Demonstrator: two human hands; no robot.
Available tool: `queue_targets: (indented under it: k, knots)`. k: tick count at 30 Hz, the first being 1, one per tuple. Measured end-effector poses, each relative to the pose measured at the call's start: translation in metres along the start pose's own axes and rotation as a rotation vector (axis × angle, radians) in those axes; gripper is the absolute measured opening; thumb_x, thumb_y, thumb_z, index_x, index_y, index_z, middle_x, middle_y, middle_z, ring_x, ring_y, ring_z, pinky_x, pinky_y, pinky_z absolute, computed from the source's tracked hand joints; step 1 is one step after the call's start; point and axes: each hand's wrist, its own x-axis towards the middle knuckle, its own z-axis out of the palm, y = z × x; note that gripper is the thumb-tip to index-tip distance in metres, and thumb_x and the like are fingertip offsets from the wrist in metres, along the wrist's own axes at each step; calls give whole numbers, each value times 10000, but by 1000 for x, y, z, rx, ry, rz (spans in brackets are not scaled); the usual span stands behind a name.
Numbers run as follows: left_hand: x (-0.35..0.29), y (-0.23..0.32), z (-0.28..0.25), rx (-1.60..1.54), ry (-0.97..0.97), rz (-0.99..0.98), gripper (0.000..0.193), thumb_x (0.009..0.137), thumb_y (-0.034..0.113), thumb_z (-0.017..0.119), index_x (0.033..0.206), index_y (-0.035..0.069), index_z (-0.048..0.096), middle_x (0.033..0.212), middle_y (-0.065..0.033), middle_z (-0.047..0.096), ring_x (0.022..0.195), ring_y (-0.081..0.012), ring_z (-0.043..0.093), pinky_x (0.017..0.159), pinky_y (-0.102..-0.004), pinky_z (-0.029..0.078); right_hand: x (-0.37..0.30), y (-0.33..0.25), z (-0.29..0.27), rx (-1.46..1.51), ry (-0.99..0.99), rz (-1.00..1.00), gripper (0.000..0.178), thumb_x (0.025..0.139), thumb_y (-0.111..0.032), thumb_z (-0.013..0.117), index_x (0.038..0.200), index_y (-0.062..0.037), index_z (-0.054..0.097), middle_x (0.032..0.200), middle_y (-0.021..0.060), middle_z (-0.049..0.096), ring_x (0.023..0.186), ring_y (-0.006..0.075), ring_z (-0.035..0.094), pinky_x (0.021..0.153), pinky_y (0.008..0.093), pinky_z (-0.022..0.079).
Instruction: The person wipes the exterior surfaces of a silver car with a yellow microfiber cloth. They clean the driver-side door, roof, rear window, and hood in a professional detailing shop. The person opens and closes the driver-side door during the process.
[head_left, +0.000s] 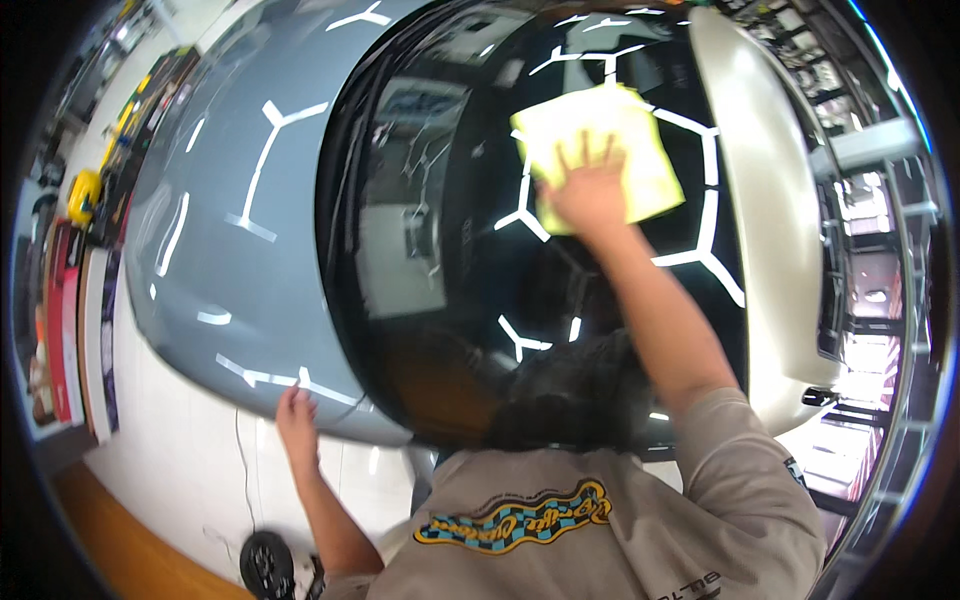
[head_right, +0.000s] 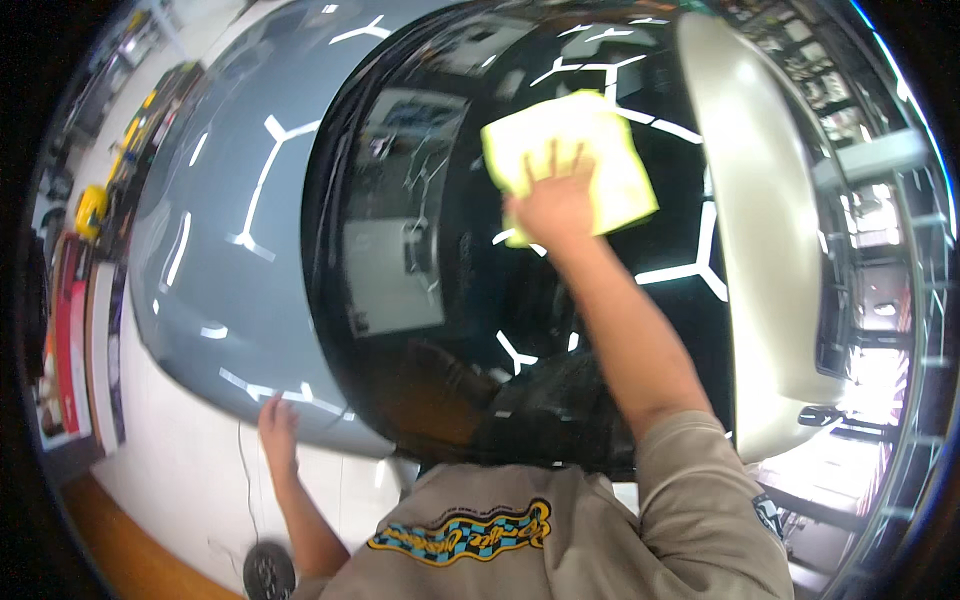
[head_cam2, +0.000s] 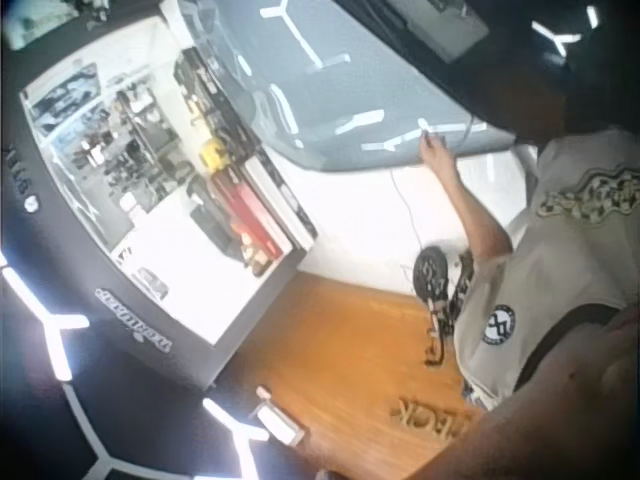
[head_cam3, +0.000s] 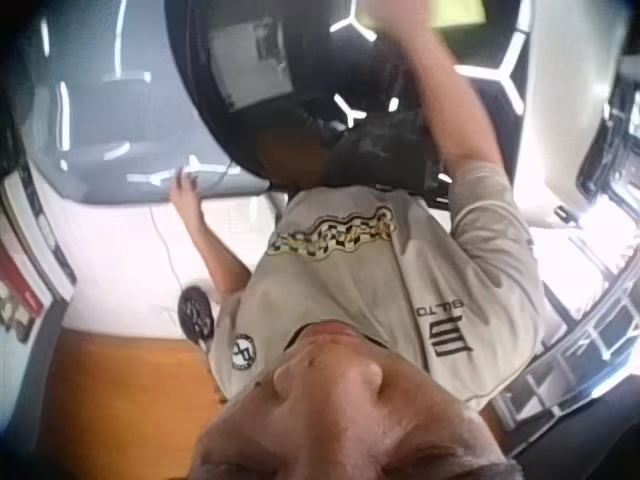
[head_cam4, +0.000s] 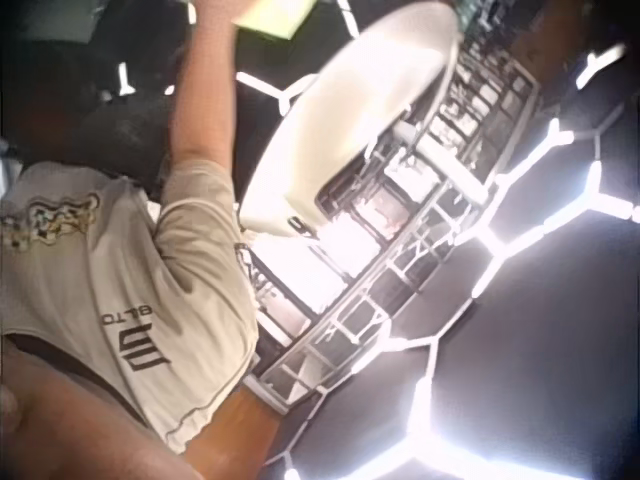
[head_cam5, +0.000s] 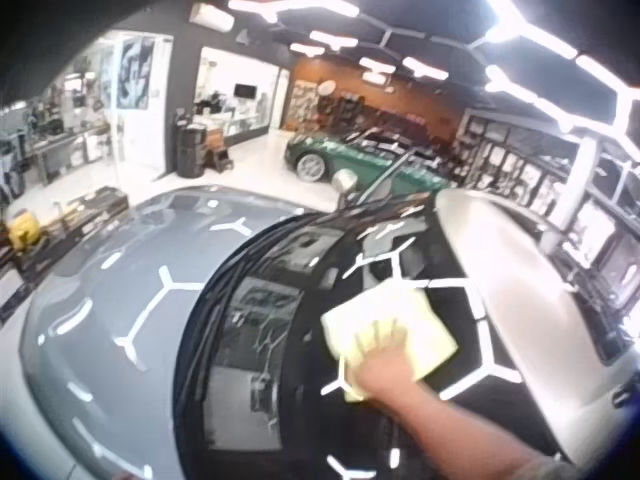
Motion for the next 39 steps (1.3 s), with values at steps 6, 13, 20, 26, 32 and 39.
queue_targets:
  k: [6, 13, 20, 26, 32, 39]
  knots:
    - [-49, 35, 29, 190, -315, 317, 387, 945, 207, 561, 1268, -4, 531, 1119, -127, 611, 969, -166, 587, 880, -300, 458, -134, -258, -28, 141, -237, -879, 675, 899, -565, 409, 1468, -207, 351, 1573, 69, 198, 1442, 382, 105, 1144, 565, 48]
    - [-62, 51, 42, 295, -338, 409, 370, 939, 205, 568, 1248, 1, 554, 1099, -133, 626, 938, -179, 596, 860, -301, 466, -295, -172, 7, 507, -242, -1173, 485, 856, -267, 527, 1287, -48, 566, 1525, 105, 301, 1460, 308, 101, 1162, 387, 199]
    - [-60, 20, 79, 321, -438, 315, 345, 946, 217, 574, 1216, 1, 578, 1005, -84, 622, 893, -144, 572, 809, -267, 462, -354, 159, -76, 248, -283, 114, 694, 735, -300, 673, 1382, -145, 477, 1531, 157, 266, 1432, 420, 129, 1128, 624, 70]
    - [-94, 54, 145, 390, -667, 681, 339, 921, 171, 592, 1196, -25, 561, 1038, -130, 622, 923, -198, 607, 848, -289, 471, -339, 72, -47, 501, -69, 57, 700, 754, -427, 637, 1383, -162, 481, 1540, 163, 247, 1427, 432, 137, 1133, 614, 69]
    - [-165, 64, 204, 634, -718, 1170, 573, 925, 253, 552, 1369, -61, 372, 1390, -294, 389, 1317, -420, 355, 1102, -455, 274, -278, -28, -79, 703, -234, -586, 554, 793, -326, 576, 1233, 11, 572, 1271, 217, 556, 1307, 394, 394, 1113, 537, 246]
    - [-229, 55, 311, 1027, -520, 1156, 979, 863, 593, 501, 1483, -43, 89, 1510, -354, -34, 1381, -555, -41, 1082, -657, 8, -364, 263, -106, 1245, 7, 531, 512, 852, -120, 629, 1346, -85, 498, 1304, 140, 560, 1120, 237, 544, 938, 332, 440]
